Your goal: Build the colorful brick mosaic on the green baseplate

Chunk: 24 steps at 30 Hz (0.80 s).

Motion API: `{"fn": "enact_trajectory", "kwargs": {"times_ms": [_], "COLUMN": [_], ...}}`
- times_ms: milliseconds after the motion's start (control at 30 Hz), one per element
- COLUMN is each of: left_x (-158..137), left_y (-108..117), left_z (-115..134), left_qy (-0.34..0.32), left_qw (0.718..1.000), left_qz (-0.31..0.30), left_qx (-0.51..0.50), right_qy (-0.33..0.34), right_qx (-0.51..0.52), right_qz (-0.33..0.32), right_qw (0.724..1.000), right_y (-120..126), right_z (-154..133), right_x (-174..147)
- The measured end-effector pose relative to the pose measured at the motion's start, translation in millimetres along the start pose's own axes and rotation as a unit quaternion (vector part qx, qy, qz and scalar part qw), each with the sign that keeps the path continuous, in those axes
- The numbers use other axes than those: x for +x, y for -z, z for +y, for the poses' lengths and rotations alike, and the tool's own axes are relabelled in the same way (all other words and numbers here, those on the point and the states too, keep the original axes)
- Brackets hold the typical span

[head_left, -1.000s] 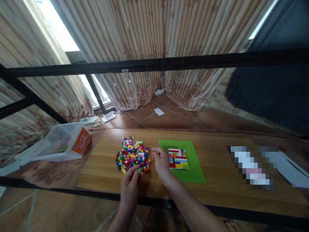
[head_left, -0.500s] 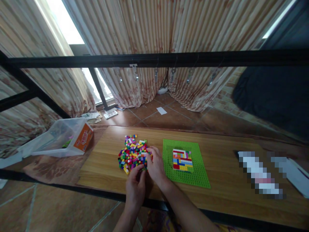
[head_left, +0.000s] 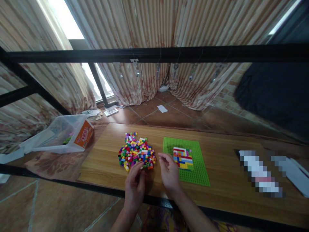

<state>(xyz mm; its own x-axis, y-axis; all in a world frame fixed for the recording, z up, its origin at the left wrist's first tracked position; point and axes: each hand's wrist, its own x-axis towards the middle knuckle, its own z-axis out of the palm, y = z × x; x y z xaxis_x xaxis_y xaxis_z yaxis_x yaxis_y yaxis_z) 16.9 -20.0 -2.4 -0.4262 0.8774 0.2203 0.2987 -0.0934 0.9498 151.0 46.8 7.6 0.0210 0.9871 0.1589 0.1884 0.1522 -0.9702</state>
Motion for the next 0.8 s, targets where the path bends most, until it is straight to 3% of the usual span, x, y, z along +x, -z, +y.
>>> {"fn": "enact_trajectory", "kwargs": {"times_ms": [133, 333, 600, 700, 800], "left_x": [-2.8, -5.3, -4.9, -3.3, -3.8], "left_y": [4.6, 13.4, 12.9, 10.8, 7.1], "left_z": [0.8, -5.2, -8.7, -7.5, -0.4], "left_qy": [-0.003, -0.009, -0.043, -0.044, -0.018], "left_qw": [1.0, 0.999, 0.997, 0.997, 0.998], "left_qz": [0.016, 0.016, -0.002, -0.01, -0.023], "left_qx": [0.011, 0.035, 0.063, 0.062, 0.05], "right_qy": [0.071, 0.118, 0.174, 0.186, 0.129], "right_qx": [-0.131, -0.302, -0.375, -0.353, -0.25], "right_qz": [-0.058, -0.104, -0.117, -0.115, -0.106], "right_qw": [0.987, 0.94, 0.903, 0.91, 0.954], "right_y": [2.6, -12.7, -10.7, -7.3, -4.4], "right_z": [2.4, -1.5, 2.1, 5.5, 1.3], "right_x": [-18.6, -21.9, -18.2, -18.1, -17.5]}}
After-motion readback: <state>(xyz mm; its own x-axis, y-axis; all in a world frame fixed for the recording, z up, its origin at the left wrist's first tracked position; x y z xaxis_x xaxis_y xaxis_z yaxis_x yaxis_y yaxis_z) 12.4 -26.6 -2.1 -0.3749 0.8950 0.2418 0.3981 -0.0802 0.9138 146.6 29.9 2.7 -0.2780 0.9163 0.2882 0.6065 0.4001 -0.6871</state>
